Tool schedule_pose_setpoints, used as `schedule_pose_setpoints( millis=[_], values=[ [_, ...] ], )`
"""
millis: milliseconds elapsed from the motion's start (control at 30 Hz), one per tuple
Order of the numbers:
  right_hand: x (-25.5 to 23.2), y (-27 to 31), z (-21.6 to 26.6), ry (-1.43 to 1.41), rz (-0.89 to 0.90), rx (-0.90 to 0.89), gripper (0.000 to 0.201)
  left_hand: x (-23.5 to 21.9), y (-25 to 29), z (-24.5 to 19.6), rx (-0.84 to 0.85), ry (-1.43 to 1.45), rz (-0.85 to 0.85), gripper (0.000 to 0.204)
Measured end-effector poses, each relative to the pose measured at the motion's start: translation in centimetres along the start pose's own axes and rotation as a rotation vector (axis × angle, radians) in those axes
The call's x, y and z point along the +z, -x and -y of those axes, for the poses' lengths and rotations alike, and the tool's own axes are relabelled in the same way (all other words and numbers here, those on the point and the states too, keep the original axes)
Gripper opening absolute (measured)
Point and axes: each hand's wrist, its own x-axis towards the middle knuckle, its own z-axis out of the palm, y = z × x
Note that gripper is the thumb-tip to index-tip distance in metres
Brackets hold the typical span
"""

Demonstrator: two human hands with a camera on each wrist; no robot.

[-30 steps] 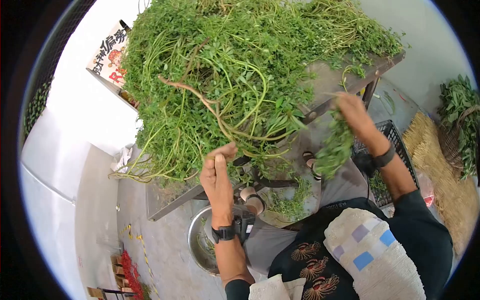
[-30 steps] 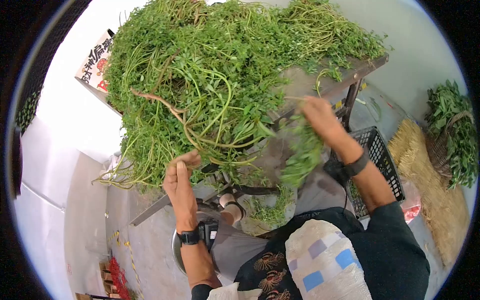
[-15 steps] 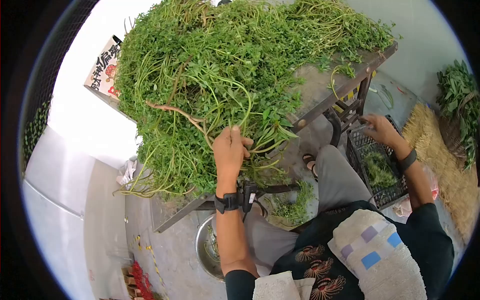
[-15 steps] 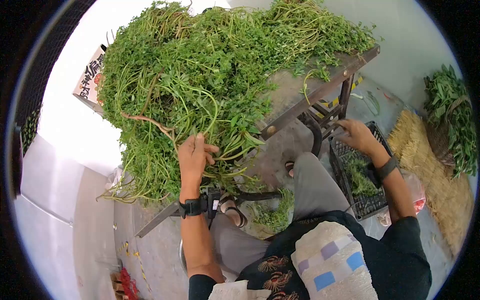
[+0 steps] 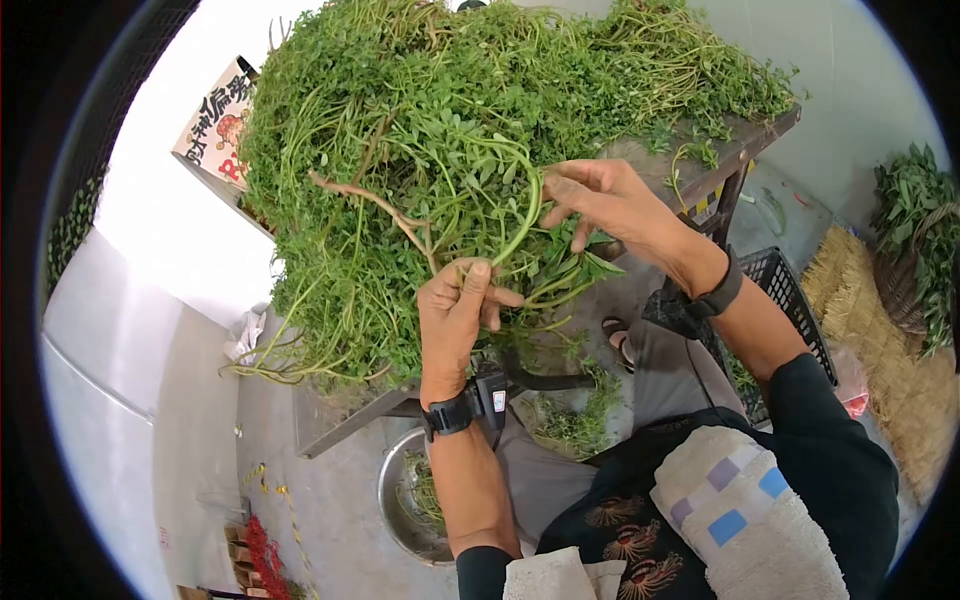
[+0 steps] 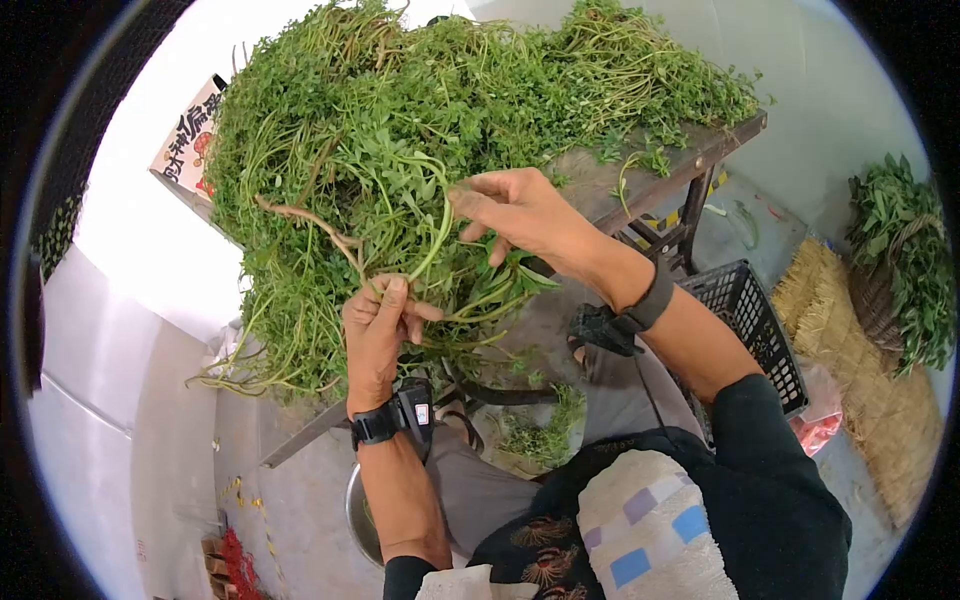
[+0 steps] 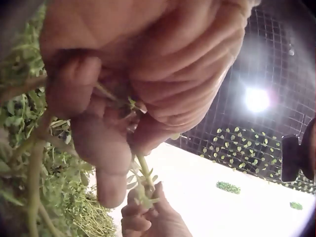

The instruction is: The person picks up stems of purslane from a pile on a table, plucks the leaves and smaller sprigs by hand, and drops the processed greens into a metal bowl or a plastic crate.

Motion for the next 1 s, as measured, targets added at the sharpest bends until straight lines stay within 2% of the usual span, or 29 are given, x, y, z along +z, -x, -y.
schedule_pose_setpoints(
  millis=[67, 200, 267, 300, 333, 400, 433, 500, 567, 600, 667, 700, 733, 800, 867, 933, 1000],
  values=[
    [0.3, -0.2, -0.5, -0.161, 0.058, 0.135, 0.03, 0.1, 0.2, -0.2, -0.036, -0.045, 0.016, 0.027],
    [1.0, 0.7, -1.8, -0.186, 0.112, 0.153, 0.024, 2.0, 0.5, -1.4, -0.134, -0.138, 0.085, 0.026],
    [1.7, 1.1, -2.0, -0.072, 0.149, 0.149, 0.024, 2.9, 0.6, -0.6, -0.12, -0.153, 0.082, 0.025],
    [1.7, 1.2, -1.6, 0.111, 0.062, 0.13, 0.019, 2.7, 0.2, 0.1, -0.087, -0.159, 0.081, 0.025],
    [1.6, 1.1, -1.9, 0.113, 0.061, 0.128, 0.019, 2.7, 0.0, 0.2, -0.053, -0.167, 0.082, 0.025],
    [1.5, 0.4, -3.3, 0.465, -0.244, -0.221, 0.012, 2.8, 0.1, -0.1, -0.047, -0.172, 0.098, 0.025],
    [0.5, -0.2, -3.9, 0.466, -0.252, -0.223, 0.012, 2.9, 0.3, -0.2, -0.054, -0.178, 0.093, 0.026],
    [-3.2, -1.3, -5.1, 0.642, -0.507, -0.302, 0.013, 2.9, 0.2, -0.3, -0.058, -0.182, 0.091, 0.026],
    [-7.3, 0.4, -5.7, 0.678, -0.486, -0.323, 0.015, 2.7, 0.4, 0.4, 0.016, -0.138, 0.069, 0.025],
    [-9.7, 1.8, -6.0, 0.937, -0.478, -0.223, 0.016, 2.5, 0.5, 0.7, 0.009, -0.129, 0.068, 0.025],
    [-14.4, 5.2, -7.8, 1.308, -0.352, -0.105, 0.018, 2.1, 0.5, 1.0, 0.028, -0.059, 0.076, 0.025],
    [-15.8, 7.2, -8.1, 1.457, -0.223, 0.126, 0.022, 2.1, 0.5, 1.0, 0.036, -0.07, 0.081, 0.024],
    [-15.7, 8.0, -7.8, 1.461, -0.221, 0.13, 0.022, 2.0, 0.5, 1.0, 0.033, -0.064, 0.083, 0.024],
    [-15.1, 9.1, -6.3, 1.315, 0.008, 0.141, 0.026, 2.0, 0.4, 1.0, -0.015, -0.032, 0.134, 0.03],
    [-11.8, 7.6, -4.6, 0.759, 0.159, 0.106, 0.038, 2.4, 0.3, 0.7, -0.04, -0.095, 0.18, 0.031],
    [-7.4, 5.9, -4.2, 0.491, 0.256, -0.136, 0.048, 2.7, 0.2, 0.9, -0.057, -0.111, 0.201, 0.032],
    [-3.6, 4.7, -3.4, 0.531, 0.213, -0.376, 0.052, 2.7, 0.4, 1.1, -0.093, -0.098, 0.202, 0.031]
  ],
)
